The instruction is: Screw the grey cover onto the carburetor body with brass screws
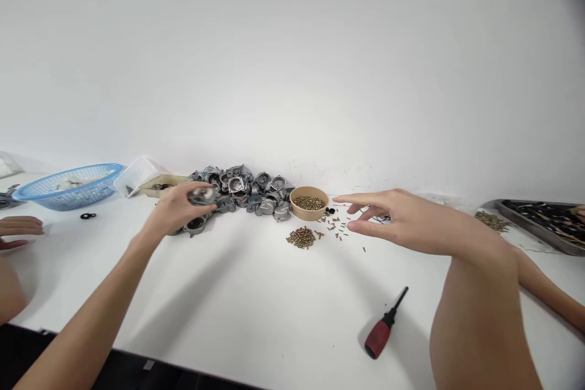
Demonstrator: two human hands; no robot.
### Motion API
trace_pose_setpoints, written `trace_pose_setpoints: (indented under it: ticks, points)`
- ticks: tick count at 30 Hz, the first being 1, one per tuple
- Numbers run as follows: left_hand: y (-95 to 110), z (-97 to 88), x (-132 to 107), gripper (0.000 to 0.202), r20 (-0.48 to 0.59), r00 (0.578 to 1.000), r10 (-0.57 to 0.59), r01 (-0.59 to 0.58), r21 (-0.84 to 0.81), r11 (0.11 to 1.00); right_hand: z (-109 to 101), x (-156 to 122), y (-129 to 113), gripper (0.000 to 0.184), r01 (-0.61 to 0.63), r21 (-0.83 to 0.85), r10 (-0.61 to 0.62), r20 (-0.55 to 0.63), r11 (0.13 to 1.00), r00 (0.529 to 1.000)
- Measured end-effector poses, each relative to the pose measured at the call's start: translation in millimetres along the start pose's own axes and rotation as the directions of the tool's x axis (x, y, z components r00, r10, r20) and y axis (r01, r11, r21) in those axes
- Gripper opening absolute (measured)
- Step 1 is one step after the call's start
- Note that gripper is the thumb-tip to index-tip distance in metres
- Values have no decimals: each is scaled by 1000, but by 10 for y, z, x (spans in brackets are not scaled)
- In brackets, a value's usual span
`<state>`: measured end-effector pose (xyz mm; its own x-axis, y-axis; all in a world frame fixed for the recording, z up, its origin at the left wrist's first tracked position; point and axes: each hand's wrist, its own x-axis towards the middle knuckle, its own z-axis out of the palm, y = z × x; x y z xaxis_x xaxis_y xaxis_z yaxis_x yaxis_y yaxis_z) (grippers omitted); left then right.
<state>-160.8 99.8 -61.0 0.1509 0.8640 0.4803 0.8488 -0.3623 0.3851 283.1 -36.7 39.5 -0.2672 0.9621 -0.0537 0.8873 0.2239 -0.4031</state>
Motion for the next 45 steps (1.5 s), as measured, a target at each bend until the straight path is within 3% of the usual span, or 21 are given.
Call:
trace_pose_setpoints:
  ticks: [2,3,5,7,9,10,14,23,27,29,30,32,33,34,35,37,40,45]
  points:
    - [346,278,4,58,217,972,93,-40,-234,971,-2,31,4,64,-29,8,29,-5,1000,1000]
    - [510,438,-4,57,327,928,178,-56,-350,935,-3,34,9,64,-42,6,42,-3,999,999]
    - [802,760,-41,53,440,786,434,-156,-538,828,-10,18,24,64,-57,-4,57,8,998,998]
    - [1029,1040,-89,53,471,609,638,-218,-674,706,-25,-23,45,63,-58,-12,58,11,998,998]
    - [1181,1246,-129,55,475,488,732,-207,-751,626,-48,-72,69,62,-57,-11,57,-1,998,998]
    - [1229,1320,-141,56,477,452,754,-196,-771,606,-61,-95,83,61,-57,-9,57,-10,998,998]
    - [1287,1460,-123,59,485,382,786,-189,-792,581,-99,-134,166,61,-39,-6,39,-48,999,998]
    - [1225,1522,-111,58,541,351,764,-194,-756,625,-77,-2,279,60,-5,-2,4,-62,1000,998]
    - [1196,1348,-4,88,628,313,713,-173,-700,693,-68,40,261,59,-5,-18,4,-51,1000,999]
    - [1113,1123,172,100,688,367,626,-174,-610,773,-64,47,265,59,-3,-19,2,-47,1000,999]
    - [1039,995,286,94,703,444,556,-188,-533,825,-63,50,270,59,0,-18,0,-46,1000,999]
    - [821,773,529,80,614,698,369,-217,-309,926,-58,58,281,60,1,-16,-2,-45,1000,999]
    - [680,701,641,76,511,816,271,-202,-186,961,-55,65,286,61,-3,-17,2,-42,1000,999]
    - [526,664,737,74,404,895,192,-174,-81,981,-51,74,289,61,-9,-21,8,-39,1000,999]
    - [368,663,812,72,318,939,129,-138,8,990,-46,85,290,60,-16,-28,15,-34,999,999]
    - [72,745,894,75,272,960,66,-98,108,989,-33,114,286,61,-25,-42,24,-25,999,999]
    - [-216,930,897,75,313,950,16,-83,200,976,-9,160,272,61,-32,-45,31,-15,998,999]
    - [-304,1034,864,71,233,972,10,-71,256,964,35,236,230,62,-59,-58,60,25,997,998]
